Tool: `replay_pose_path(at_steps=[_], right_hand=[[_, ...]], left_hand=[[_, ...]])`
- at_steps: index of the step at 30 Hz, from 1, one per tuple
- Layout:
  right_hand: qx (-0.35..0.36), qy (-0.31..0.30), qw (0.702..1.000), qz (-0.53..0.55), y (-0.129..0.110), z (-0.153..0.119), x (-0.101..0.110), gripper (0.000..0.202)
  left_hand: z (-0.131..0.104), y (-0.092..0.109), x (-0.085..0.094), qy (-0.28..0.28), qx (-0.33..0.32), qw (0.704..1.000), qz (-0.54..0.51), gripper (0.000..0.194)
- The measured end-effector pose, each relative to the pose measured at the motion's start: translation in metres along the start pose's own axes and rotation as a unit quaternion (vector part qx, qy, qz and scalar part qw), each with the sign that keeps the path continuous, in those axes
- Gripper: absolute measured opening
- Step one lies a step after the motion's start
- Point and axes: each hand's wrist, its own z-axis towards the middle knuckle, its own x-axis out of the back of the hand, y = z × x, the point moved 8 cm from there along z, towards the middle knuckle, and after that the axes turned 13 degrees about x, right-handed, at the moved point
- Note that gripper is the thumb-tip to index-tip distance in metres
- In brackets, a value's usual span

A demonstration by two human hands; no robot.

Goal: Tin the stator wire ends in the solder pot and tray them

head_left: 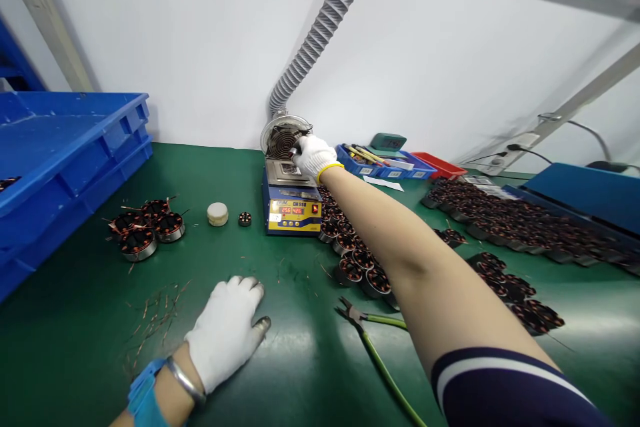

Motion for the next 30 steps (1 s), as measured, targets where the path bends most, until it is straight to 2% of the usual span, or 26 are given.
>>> replay_pose_path(at_steps=[3, 5, 6, 8, 10, 12, 14, 16, 20, 22, 24, 26, 28, 30], right_hand=[[-0.009, 0.016, 0.996, 0.083, -0.014, -0.015, 0.011, 0.031], [-0.010, 0.006, 0.982, 0.187, -0.033, -0.034, 0.006, 0.030], [-0.006, -0.011, 0.970, 0.243, -0.046, -0.045, -0.001, 0.031], [0.004, -0.062, 0.935, 0.349, -0.077, -0.072, -0.023, 0.032], [0.004, -0.098, 0.886, 0.453, -0.111, -0.101, -0.046, 0.033], [-0.003, -0.109, 0.837, 0.537, -0.138, -0.126, -0.064, 0.038], [0.003, -0.103, 0.811, 0.576, -0.154, -0.143, -0.073, 0.049], [0.026, -0.107, 0.802, 0.587, -0.160, -0.153, -0.074, 0.052], [0.045, -0.164, 0.785, 0.596, -0.155, -0.157, -0.065, 0.031], [0.019, -0.196, 0.776, 0.600, -0.151, -0.158, -0.062, 0.023], [-0.017, -0.229, 0.754, 0.615, -0.152, -0.161, -0.062, 0.016], [-0.058, -0.240, 0.730, 0.637, -0.151, -0.160, -0.064, 0.019], [-0.089, -0.207, 0.728, 0.648, -0.138, -0.149, -0.064, 0.032], [-0.100, -0.138, 0.764, 0.622, -0.111, -0.128, -0.059, 0.041]], left_hand=[[0.006, -0.009, 0.006, 0.048, 0.048, 0.992, -0.103, 0.047], [0.011, -0.023, 0.011, 0.097, 0.097, 0.958, -0.251, 0.052], [0.013, -0.031, 0.012, 0.116, 0.118, 0.924, -0.344, 0.055], [0.017, -0.048, 0.010, 0.146, 0.147, 0.827, -0.523, 0.060], [0.020, -0.062, 0.011, 0.182, 0.158, 0.733, -0.636, 0.062], [0.020, -0.072, 0.016, 0.226, 0.151, 0.681, -0.680, 0.055], [0.019, -0.078, 0.020, 0.251, 0.135, 0.656, -0.699, 0.045], [0.020, -0.081, 0.021, 0.252, 0.123, 0.649, -0.707, 0.041], [0.022, -0.083, 0.016, 0.229, 0.114, 0.661, -0.706, 0.040], [0.024, -0.082, 0.012, 0.210, 0.112, 0.667, -0.706, 0.042], [0.025, -0.080, 0.009, 0.192, 0.115, 0.669, -0.709, 0.046], [0.026, -0.079, 0.005, 0.173, 0.134, 0.674, -0.706, 0.053], [0.027, -0.075, -0.001, 0.139, 0.164, 0.707, -0.673, 0.059], [0.029, -0.066, -0.004, 0.096, 0.170, 0.784, -0.590, 0.057]])
